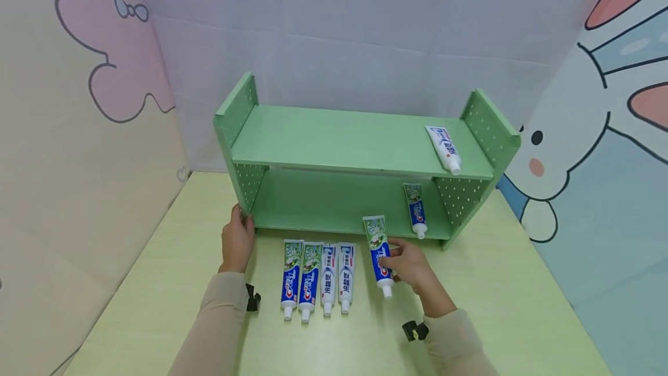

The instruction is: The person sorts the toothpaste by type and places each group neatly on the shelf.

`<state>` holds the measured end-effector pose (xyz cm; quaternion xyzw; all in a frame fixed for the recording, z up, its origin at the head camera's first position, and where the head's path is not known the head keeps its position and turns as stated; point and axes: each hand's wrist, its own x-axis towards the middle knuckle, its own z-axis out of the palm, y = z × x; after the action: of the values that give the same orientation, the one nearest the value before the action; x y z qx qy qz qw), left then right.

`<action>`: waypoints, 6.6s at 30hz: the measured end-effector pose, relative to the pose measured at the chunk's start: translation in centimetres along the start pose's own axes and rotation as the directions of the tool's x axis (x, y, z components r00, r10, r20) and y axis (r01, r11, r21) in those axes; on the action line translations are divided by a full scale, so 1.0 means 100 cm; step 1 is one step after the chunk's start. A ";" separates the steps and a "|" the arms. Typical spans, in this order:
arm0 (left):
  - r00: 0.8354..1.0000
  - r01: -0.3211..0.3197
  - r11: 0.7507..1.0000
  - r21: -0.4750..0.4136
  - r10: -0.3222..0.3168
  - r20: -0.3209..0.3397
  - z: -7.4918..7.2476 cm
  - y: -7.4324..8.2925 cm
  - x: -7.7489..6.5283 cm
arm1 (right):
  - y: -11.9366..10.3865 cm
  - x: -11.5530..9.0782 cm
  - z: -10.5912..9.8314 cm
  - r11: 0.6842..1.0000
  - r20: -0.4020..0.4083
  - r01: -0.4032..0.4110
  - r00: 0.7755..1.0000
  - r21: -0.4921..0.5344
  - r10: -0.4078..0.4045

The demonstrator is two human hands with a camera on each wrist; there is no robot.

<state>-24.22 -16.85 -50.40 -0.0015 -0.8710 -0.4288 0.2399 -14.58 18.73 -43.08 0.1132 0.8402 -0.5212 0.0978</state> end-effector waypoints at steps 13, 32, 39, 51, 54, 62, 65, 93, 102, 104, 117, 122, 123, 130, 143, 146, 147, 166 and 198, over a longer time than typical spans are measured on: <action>1.000 0.005 1.000 -0.001 -0.005 0.011 -0.001 0.000 0.000 | -0.010 0.025 -0.014 1.000 -0.004 0.006 1.000 0.018 -0.006; 1.000 0.025 1.000 0.007 -0.025 0.017 -0.001 0.000 0.000 | -0.017 0.055 -0.019 1.000 -0.016 -0.002 1.000 -0.012 0.002; 1.000 0.005 1.000 0.000 -0.005 0.002 0.000 0.000 -0.001 | -0.016 0.064 -0.019 1.000 -0.013 -0.001 1.000 -0.022 0.000; 1.000 -0.002 1.000 -0.001 0.002 0.004 -0.001 0.000 0.000 | -0.015 0.080 -0.019 0.999 -0.025 -0.014 1.000 -0.034 0.013; 1.000 0.005 1.000 0.008 -0.005 0.004 -0.001 0.000 0.000 | -0.015 0.084 -0.020 0.999 -0.031 -0.010 0.999 -0.050 0.008; 1.000 0.002 1.000 0.004 -0.002 0.004 0.000 0.001 0.000 | -0.017 0.092 -0.020 0.994 -0.036 -0.011 0.999 -0.104 0.008; 1.000 -0.005 1.000 0.005 0.005 0.004 0.000 0.000 -0.001 | -0.018 0.094 -0.020 0.995 -0.040 -0.025 0.999 -0.095 0.022; 1.000 0.014 1.000 0.007 -0.014 0.003 -0.002 0.004 -0.001 | -0.016 0.115 -0.021 0.987 -0.049 -0.014 0.999 -0.157 0.006; 1.000 0.002 1.000 0.003 -0.002 -0.010 0.001 0.001 -0.001 | -0.015 0.117 -0.020 0.982 -0.050 0.010 0.999 -0.190 -0.020; 1.000 0.000 1.000 0.000 0.000 -0.014 0.001 0.001 -0.001 | -0.016 0.116 -0.020 0.981 -0.047 0.017 0.999 -0.193 -0.027; 1.000 0.017 1.000 0.002 -0.017 -0.010 0.002 0.000 0.000 | -0.016 0.120 -0.022 0.974 -0.027 0.013 0.999 -0.225 -0.019; 1.000 0.017 1.000 0.003 -0.017 -0.005 0.001 0.002 0.000 | -0.017 0.119 -0.021 0.972 -0.019 0.012 1.000 -0.233 -0.016; 1.000 0.016 1.000 0.003 -0.016 -0.004 0.000 0.002 0.000 | -0.017 0.119 -0.021 0.971 -0.018 0.014 1.000 -0.237 -0.019; 1.000 0.014 1.000 -0.003 -0.014 0.004 -0.001 0.004 -0.001 | -0.017 0.115 -0.022 0.949 -0.013 0.052 0.998 -0.311 -0.059; 1.000 -0.003 1.000 -0.005 0.003 -0.013 0.001 0.002 -0.001 | -0.012 0.115 -0.022 0.928 -0.015 0.084 0.995 -0.363 -0.096; 1.000 -0.007 1.000 -0.002 0.007 -0.020 0.002 0.001 -0.001 | -0.011 0.114 -0.022 0.921 -0.025 0.086 0.994 -0.379 -0.103; 1.000 -0.009 1.000 -0.001 0.009 -0.022 0.002 0.000 -0.001 | -0.011 0.114 -0.022 0.919 -0.029 0.088 0.994 -0.384 -0.107; 1.000 -0.009 1.000 0.002 0.009 -0.016 0.002 -0.001 0.000 | -0.014 0.105 -0.025 0.934 -0.087 0.102 0.986 -0.341 -0.140; 1.000 0.025 1.000 0.000 -0.025 -0.007 0.000 0.003 0.000 | -0.024 0.081 -0.028 0.930 -0.123 0.164 0.969 -0.328 -0.214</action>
<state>-24.13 -16.66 -50.20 0.0106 -0.8701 -0.4317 0.2375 -23.17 20.90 -42.08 0.0549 0.9247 -0.3768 -0.0025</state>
